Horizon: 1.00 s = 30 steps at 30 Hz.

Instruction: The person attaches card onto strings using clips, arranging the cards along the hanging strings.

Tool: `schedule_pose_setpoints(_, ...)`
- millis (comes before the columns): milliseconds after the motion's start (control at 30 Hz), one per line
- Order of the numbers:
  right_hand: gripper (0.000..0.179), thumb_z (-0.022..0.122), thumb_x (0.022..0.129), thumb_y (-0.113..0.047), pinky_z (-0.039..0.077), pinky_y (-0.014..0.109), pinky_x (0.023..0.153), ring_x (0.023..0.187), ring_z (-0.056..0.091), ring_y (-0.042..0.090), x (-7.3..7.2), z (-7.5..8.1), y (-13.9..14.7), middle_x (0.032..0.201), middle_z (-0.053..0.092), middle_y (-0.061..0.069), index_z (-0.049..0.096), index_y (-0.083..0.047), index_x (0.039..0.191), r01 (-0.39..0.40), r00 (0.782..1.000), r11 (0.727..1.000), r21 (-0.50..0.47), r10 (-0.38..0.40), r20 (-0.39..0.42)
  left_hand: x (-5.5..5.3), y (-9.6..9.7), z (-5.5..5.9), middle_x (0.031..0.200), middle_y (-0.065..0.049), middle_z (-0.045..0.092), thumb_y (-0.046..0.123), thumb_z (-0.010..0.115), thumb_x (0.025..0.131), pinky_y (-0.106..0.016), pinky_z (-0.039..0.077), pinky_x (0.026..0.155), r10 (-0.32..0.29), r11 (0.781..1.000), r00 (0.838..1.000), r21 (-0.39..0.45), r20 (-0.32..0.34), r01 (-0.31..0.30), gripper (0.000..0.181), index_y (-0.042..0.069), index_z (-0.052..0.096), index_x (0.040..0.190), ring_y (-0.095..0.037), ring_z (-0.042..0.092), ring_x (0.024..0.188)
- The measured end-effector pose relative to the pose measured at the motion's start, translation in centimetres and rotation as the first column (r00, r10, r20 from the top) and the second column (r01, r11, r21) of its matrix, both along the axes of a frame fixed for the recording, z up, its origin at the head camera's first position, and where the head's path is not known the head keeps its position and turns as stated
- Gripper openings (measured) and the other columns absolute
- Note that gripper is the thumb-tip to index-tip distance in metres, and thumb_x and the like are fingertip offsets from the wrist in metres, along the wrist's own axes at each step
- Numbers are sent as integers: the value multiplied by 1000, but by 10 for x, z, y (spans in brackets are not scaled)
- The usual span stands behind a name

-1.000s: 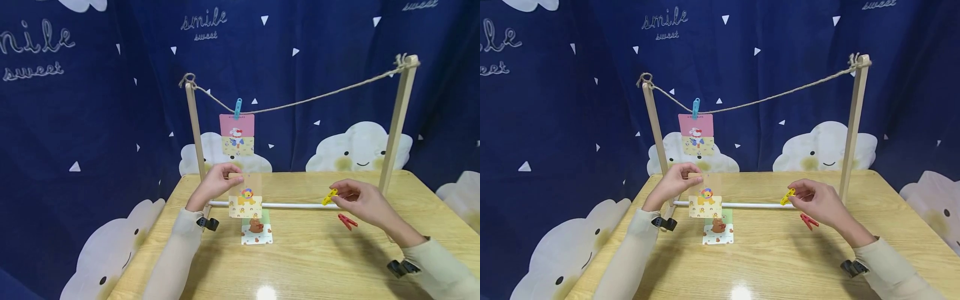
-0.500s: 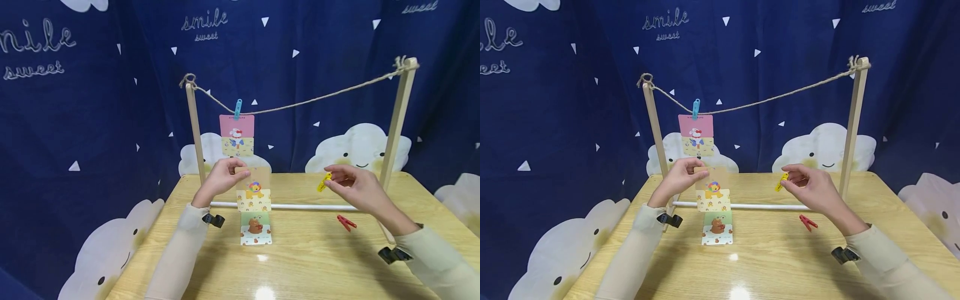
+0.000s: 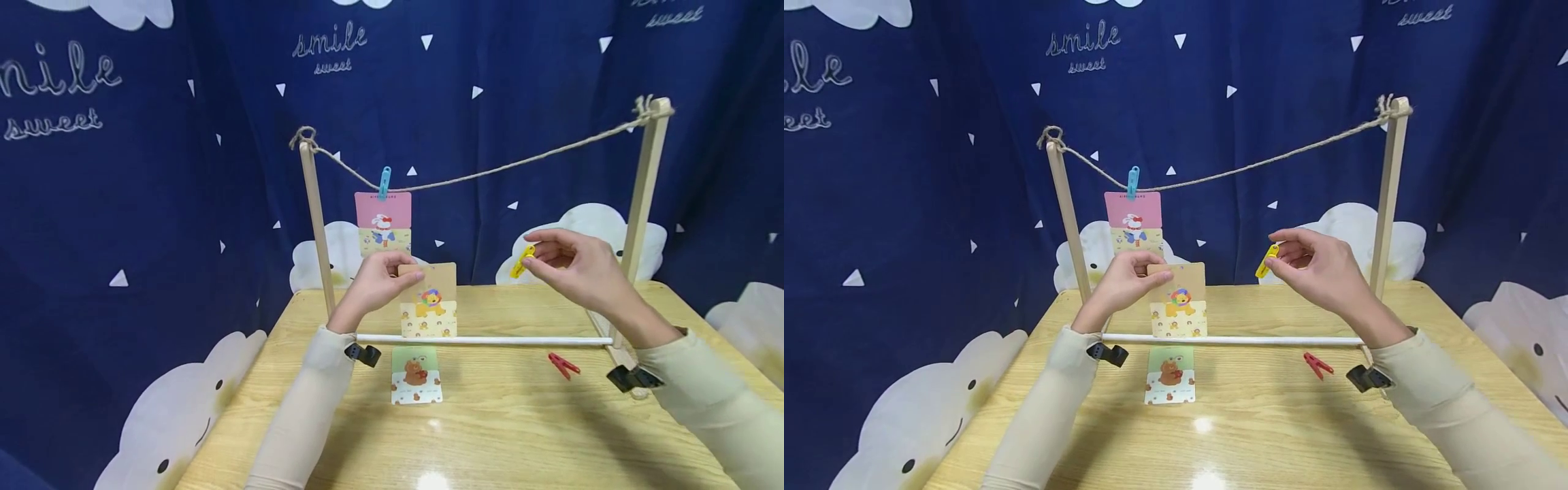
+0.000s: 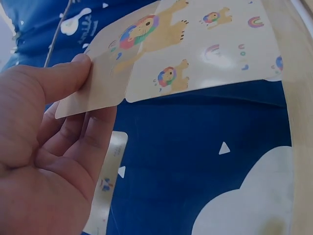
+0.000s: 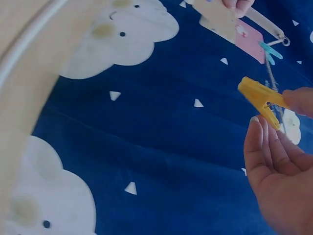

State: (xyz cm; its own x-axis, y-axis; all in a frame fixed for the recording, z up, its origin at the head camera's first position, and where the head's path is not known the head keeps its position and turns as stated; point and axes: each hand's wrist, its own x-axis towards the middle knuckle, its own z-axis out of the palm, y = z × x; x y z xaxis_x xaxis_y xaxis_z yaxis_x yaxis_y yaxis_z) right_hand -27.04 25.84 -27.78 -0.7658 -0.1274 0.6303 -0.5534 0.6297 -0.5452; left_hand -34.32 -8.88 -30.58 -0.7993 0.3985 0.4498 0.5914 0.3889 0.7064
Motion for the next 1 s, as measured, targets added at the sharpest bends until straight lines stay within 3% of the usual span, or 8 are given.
schedule_pose_setpoints(300,32,82,89,-15,50,9,68,78,66,3,-5,36,-7,96,75,5,73,-10,119,13,996,1000,7,-12,-85,-1,11,8,74,-1,62,25,80,94,-28,32,48,2,999,1000,34,-26,-1,7,19,77,95,-16,44,56)
schedule_pose_setpoints(533,31,79,93,-24,48,8,68,77,66,-1,-10,64,-10,101,76,5,74,-12,121,61,990,998,33,-56,-132,-6,24,11,70,0,60,26,80,93,-27,31,49,-20,997,999,77,-36,23,12,15,77,96,-15,44,56)
schedule_pose_setpoints(733,30,77,95,-24,48,10,69,79,66,4,-17,85,-21,102,75,3,73,-12,123,69,986,997,24,-64,-152,-8,35,12,69,-1,60,28,80,93,-28,31,49,-28,995,999,97,-44,33,13,16,78,96,-16,44,56)
schedule_pose_setpoints(1000,27,72,97,-19,46,16,72,81,65,7,-25,111,-38,101,75,0,72,-10,123,69,969,994,88,-46,-243,-14,43,22,77,-1,67,26,81,93,-28,32,50,-33,990,996,134,-77,44,13,14,79,96,-14,48,57)
